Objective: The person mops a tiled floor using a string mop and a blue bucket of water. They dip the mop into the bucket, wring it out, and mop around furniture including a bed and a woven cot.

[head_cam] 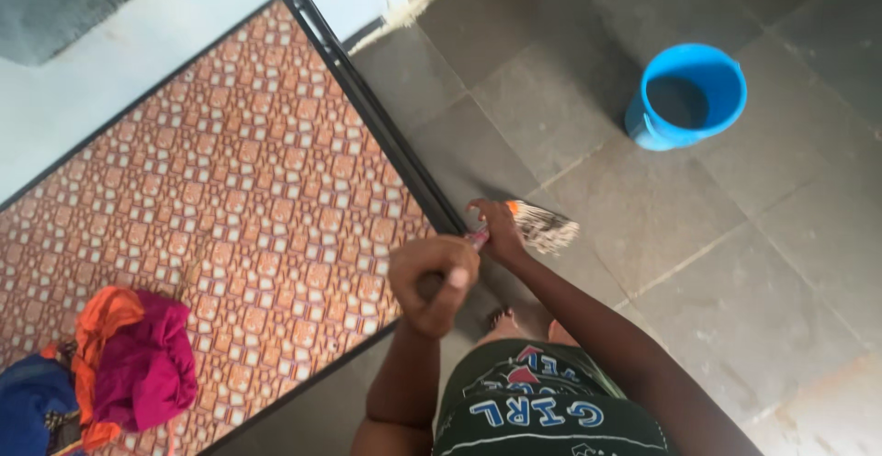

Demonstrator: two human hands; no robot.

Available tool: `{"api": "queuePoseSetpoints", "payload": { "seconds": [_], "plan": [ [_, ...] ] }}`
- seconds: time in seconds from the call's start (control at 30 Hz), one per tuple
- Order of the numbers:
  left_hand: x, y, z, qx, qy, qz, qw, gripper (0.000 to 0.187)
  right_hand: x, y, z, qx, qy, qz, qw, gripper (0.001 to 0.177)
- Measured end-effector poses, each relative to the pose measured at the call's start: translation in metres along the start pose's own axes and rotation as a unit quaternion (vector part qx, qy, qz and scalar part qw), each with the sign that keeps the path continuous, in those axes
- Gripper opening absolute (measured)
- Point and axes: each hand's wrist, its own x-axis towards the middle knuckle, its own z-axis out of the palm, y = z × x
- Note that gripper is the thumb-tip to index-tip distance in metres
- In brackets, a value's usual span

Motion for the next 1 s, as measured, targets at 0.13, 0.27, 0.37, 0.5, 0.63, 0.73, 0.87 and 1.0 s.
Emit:
{"api": "queuePoseSetpoints", "payload": {
  "seconds": [0.13, 0.27, 0.37, 0.5, 0.63, 0.73, 0.87, 1.0],
  "plan": [
    [0.041, -0.033, 0.019, 0.19, -0.027, -0.005, 0.981, 0.022, 0.068, 0.037, 0.022, 0.054, -0.04, 0.047, 0.997, 0.044],
    [0.083, -0.074, 0.035, 0.242, -0.012, -0.088, 0.966, 0.024, 0.095, 0.079, 0.035, 0.245, -0.053, 0.007, 0.968, 0.029],
    [0.116, -0.097, 0.054, 0.247, 0.034, -0.052, 0.967, 0.022, 0.123, 0.103, 0.027, 0.336, -0.144, 0.058, 0.929, 0.018],
    [0.169, -0.147, 0.08, 0.283, 0.092, -0.046, 0.954, 0.022, 0.169, 0.139, -0.007, 0.599, -0.273, 0.025, 0.753, 0.012],
    [0.212, -0.186, 0.09, 0.299, 0.133, -0.04, 0.944, 0.024, 0.192, 0.166, -0.032, 0.766, -0.339, 0.123, 0.533, 0.017],
    [0.231, -0.2, 0.088, 0.3, 0.163, -0.056, 0.938, 0.026, 0.222, 0.19, -0.037, 0.658, -0.36, 0.13, 0.648, 0.019],
    [0.267, -0.212, 0.083, 0.344, 0.168, -0.029, 0.923, 0.025, 0.267, 0.206, -0.042, 0.568, -0.428, 0.217, 0.669, 0.019],
    [0.316, -0.24, 0.07, 0.29, 0.142, -0.057, 0.945, 0.028, 0.322, 0.233, -0.054, 0.517, -0.45, 0.193, 0.702, 0.019]
  ]
}}
